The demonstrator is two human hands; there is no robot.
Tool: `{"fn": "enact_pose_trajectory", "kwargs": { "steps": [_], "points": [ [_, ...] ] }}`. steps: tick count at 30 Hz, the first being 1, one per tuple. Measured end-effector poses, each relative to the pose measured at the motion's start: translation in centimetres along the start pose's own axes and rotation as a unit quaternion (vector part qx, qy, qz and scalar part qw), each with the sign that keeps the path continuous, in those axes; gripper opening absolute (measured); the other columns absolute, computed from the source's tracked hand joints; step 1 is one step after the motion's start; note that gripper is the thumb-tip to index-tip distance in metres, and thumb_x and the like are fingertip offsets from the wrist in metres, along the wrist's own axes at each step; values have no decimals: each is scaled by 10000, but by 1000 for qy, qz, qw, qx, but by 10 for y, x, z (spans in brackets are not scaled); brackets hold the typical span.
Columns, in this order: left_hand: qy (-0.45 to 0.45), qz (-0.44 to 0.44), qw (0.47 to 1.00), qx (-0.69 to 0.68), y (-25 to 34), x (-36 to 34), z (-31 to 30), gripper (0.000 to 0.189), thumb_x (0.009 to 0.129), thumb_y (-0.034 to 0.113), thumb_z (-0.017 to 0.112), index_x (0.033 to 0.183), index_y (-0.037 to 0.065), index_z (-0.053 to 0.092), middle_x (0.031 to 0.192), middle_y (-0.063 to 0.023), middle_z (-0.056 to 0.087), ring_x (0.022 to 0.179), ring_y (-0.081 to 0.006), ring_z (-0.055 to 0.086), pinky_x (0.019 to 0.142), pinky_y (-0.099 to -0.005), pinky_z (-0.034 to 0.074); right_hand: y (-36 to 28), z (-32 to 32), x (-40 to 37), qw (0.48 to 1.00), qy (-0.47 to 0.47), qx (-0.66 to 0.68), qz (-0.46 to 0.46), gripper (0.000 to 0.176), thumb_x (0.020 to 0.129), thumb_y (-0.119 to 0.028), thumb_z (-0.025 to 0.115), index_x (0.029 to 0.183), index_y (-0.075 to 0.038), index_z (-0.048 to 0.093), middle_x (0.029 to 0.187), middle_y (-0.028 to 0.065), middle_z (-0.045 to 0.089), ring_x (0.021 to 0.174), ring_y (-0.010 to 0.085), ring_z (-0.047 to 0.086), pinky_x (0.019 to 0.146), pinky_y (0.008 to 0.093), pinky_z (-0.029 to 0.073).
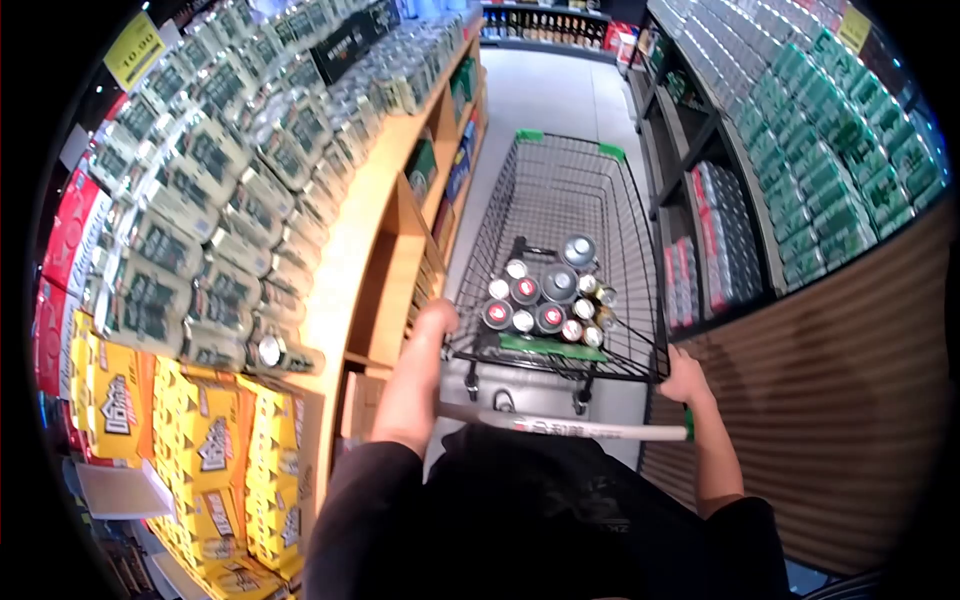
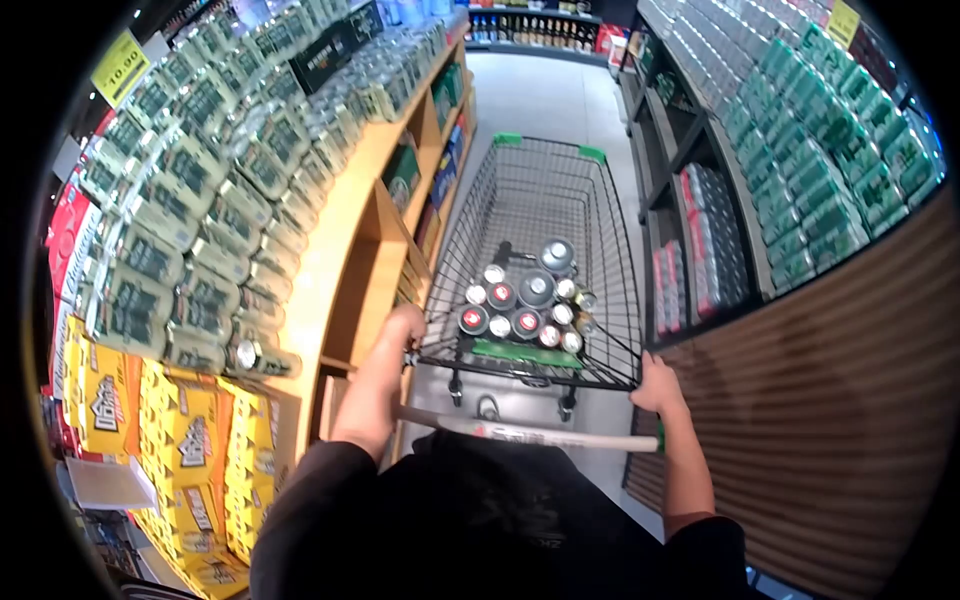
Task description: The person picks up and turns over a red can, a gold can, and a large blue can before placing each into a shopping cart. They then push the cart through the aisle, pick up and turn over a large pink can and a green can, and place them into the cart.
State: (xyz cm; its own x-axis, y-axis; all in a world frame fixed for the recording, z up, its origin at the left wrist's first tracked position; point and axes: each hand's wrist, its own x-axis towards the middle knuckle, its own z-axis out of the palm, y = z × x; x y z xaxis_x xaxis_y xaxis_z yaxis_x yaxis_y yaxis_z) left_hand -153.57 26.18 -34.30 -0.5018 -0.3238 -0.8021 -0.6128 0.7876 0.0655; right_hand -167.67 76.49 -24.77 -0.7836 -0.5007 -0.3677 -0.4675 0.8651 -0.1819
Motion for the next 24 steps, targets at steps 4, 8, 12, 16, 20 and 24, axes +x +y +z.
{"fn": "enact_pose_trajectory", "kwargs": {
  "steps": [4, 8, 12, 16, 20, 24],
  "points": [
    [83, 6, 996, 21, 12, 33, -50, 328, 715, 84, 630, 1022, 27, 730, 1130, -208, 675, 1089, -338, 650, 905, -405, 534, -1, -20, 59, 1000, -3, -7, 8, 900, 566, -191, 718, 1369, 75, 411, 1221, 291, 552, 1094, 443, 574, 955, 440, 491],
    [144, -12, 990, 2, 29, 51, -104, 308, 734, 120, 645, 1016, 33, 734, 1107, -201, 686, 1064, -325, 663, 883, -394, 544, 8, -31, 123, 1000, 13, -1, 1, 874, 561, -201, 734, 1332, 88, 440, 1191, 292, 563, 1078, 448, 575, 944, 450, 494],
    [147, -20, 989, 20, 46, 78, -157, 312, 756, 139, 650, 1042, 42, 731, 1118, -189, 687, 1065, -323, 662, 880, -395, 545, 10, -60, 188, 1000, 4, 5, 7, 910, 551, -199, 759, 1347, 97, 429, 1218, 317, 562, 1139, 448, 558, 997, 427, 470],
    [166, -30, 986, 13, 59, 122, -194, 302, 784, 133, 617, 1050, 43, 729, 1122, -206, 679, 1076, -332, 653, 881, -393, 543, 24, -85, 255, 1000, 4, 29, -6, 930, 544, -198, 764, 1361, 83, 420, 1259, 316, 542, 1149, 450, 555, 989, 428, 479],
    [-3, -63, 990, -128, 56, 174, -230, 313, 748, 237, 765, 953, 3, 731, 922, -151, 721, 809, -269, 701, 714, -409, 552, 33, -115, 318, 1000, -2, 21, -2, 910, 535, -192, 757, 1347, 67, 437, 1201, 279, 568, 1082, 443, 583, 940, 428, 508],
    [-75, -110, 982, -134, 77, 226, -267, 206, 728, 217, 797, 878, 82, 760, 886, -73, 733, 794, -199, 697, 683, -368, 539, 44, -138, 375, 999, 19, 14, -38, 857, 556, -184, 722, 1325, 79, 450, 1166, 268, 582, 1056, 418, 603, 913, 425, 522]
  ]
}}
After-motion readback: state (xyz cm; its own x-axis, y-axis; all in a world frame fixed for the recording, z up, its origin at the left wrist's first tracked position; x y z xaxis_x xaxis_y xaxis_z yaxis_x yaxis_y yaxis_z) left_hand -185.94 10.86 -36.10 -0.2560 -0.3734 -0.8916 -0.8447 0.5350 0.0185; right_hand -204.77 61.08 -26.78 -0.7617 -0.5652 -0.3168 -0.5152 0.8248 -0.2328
